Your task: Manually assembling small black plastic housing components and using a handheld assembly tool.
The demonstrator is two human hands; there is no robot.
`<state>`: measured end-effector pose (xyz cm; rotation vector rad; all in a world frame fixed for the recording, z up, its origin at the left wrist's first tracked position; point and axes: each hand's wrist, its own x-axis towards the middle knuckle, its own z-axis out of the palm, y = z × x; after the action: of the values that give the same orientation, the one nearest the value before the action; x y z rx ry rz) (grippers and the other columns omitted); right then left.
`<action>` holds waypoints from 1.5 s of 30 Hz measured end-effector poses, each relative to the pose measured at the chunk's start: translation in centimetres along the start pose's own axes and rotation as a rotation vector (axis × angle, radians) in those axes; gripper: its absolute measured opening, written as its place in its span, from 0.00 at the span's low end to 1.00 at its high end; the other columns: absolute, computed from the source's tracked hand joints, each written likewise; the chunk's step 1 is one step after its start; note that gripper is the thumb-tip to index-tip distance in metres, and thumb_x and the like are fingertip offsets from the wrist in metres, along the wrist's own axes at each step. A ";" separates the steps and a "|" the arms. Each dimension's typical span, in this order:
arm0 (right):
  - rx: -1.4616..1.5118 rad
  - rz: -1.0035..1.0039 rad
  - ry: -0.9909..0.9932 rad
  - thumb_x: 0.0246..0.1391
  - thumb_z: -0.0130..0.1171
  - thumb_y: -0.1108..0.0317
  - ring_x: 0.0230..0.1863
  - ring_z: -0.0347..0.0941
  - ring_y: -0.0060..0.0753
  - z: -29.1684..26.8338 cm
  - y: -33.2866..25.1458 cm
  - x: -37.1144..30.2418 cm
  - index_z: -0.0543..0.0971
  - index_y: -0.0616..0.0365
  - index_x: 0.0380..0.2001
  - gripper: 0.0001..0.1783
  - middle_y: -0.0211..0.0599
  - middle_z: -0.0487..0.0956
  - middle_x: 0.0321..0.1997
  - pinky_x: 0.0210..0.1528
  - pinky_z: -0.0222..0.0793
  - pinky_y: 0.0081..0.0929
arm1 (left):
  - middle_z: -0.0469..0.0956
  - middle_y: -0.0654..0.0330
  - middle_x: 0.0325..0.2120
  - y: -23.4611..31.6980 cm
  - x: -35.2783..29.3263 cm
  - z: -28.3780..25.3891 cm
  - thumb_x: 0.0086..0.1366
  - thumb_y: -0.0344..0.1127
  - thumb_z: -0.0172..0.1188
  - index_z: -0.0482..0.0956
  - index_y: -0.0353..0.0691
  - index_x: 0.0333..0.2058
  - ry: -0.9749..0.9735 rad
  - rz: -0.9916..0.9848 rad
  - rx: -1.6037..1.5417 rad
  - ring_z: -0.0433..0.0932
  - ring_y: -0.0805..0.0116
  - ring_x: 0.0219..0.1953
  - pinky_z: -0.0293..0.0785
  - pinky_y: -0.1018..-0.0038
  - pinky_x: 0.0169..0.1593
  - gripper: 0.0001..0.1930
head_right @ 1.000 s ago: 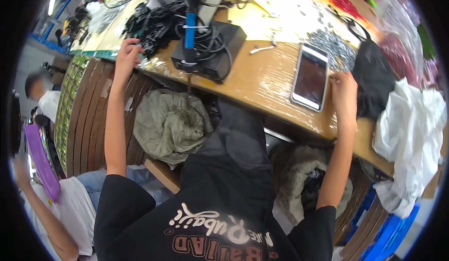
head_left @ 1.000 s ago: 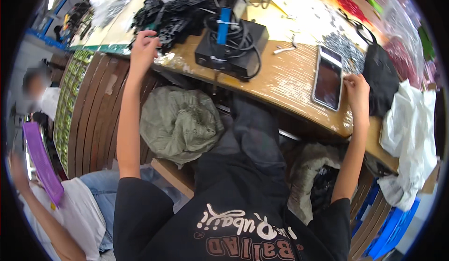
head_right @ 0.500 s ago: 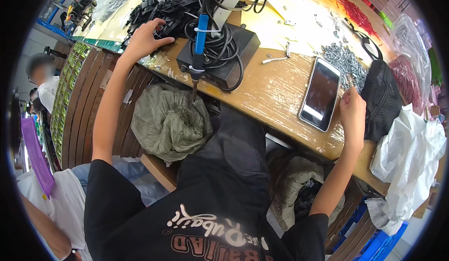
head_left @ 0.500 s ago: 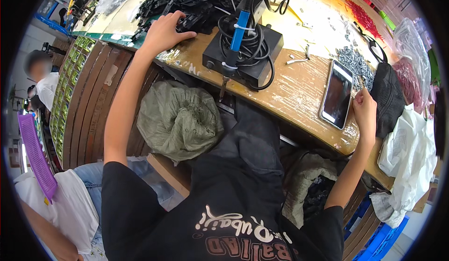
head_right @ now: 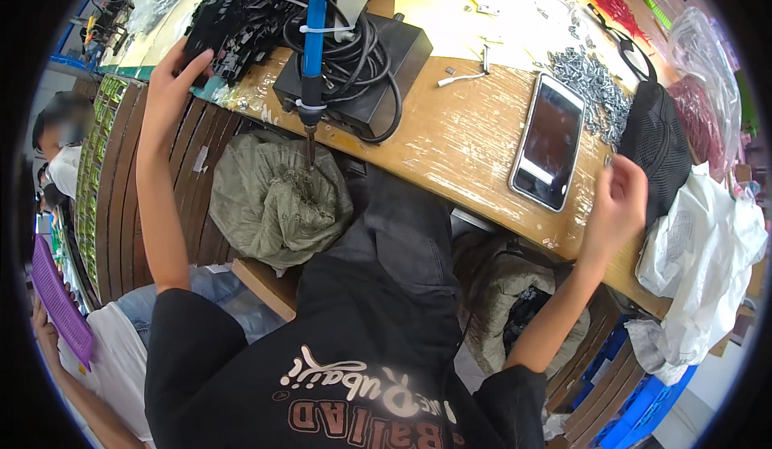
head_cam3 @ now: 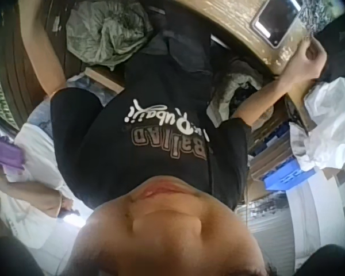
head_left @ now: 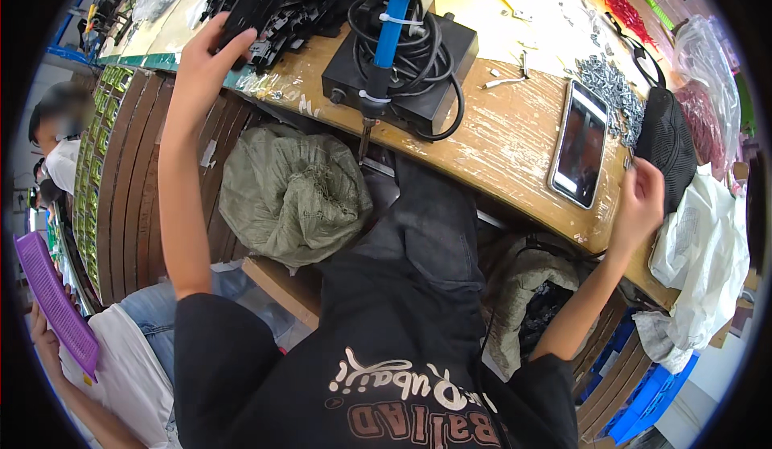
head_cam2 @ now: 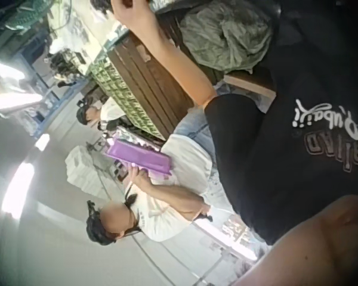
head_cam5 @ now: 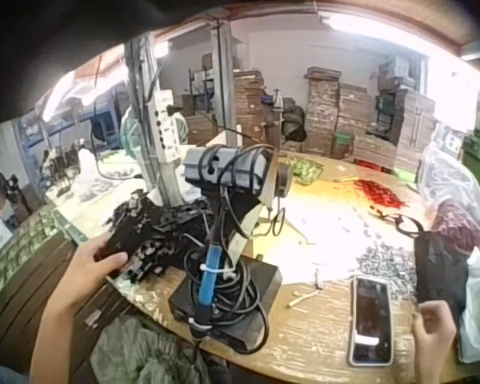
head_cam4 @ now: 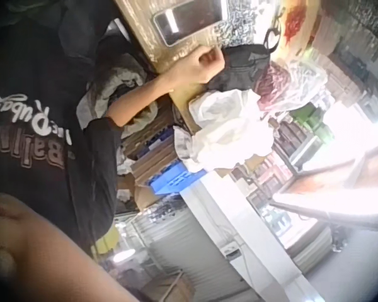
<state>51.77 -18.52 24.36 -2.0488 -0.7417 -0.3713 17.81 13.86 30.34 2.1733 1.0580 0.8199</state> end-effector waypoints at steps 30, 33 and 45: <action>1.136 0.315 -0.660 0.48 0.51 0.71 0.33 0.64 0.35 2.9 -9.5 -11.6 0.70 0.58 0.36 0.10 0.43 0.66 0.39 0.41 0.63 0.40 | 0.73 0.57 0.21 6.7 -19.0 12.3 0.47 0.20 0.61 0.72 0.30 0.31 -0.275 0.041 -0.863 0.70 0.75 0.20 0.64 0.83 0.22 0.11; 1.178 0.333 -0.668 0.48 0.51 0.71 0.31 0.64 0.34 3.3 -10.0 -11.8 0.69 0.57 0.37 0.10 0.42 0.67 0.40 0.39 0.62 0.39 | 0.73 0.56 0.21 6.5 -19.1 12.3 0.46 0.20 0.62 0.72 0.31 0.31 -0.263 0.043 -0.869 0.70 0.74 0.20 0.63 0.83 0.22 0.11; 1.260 0.431 -0.507 0.44 0.54 0.77 0.36 0.68 0.35 4.8 -11.6 -13.2 0.70 0.61 0.31 0.08 0.47 0.69 0.36 0.39 0.69 0.36 | 0.73 0.56 0.21 5.2 -19.6 12.5 0.46 0.21 0.62 0.73 0.31 0.30 -0.194 0.045 -0.891 0.72 0.72 0.20 0.66 0.81 0.23 0.11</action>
<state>34.11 -14.45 22.48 -0.9974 -0.5497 0.7381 19.66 -7.87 20.71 1.4680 0.4074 0.8586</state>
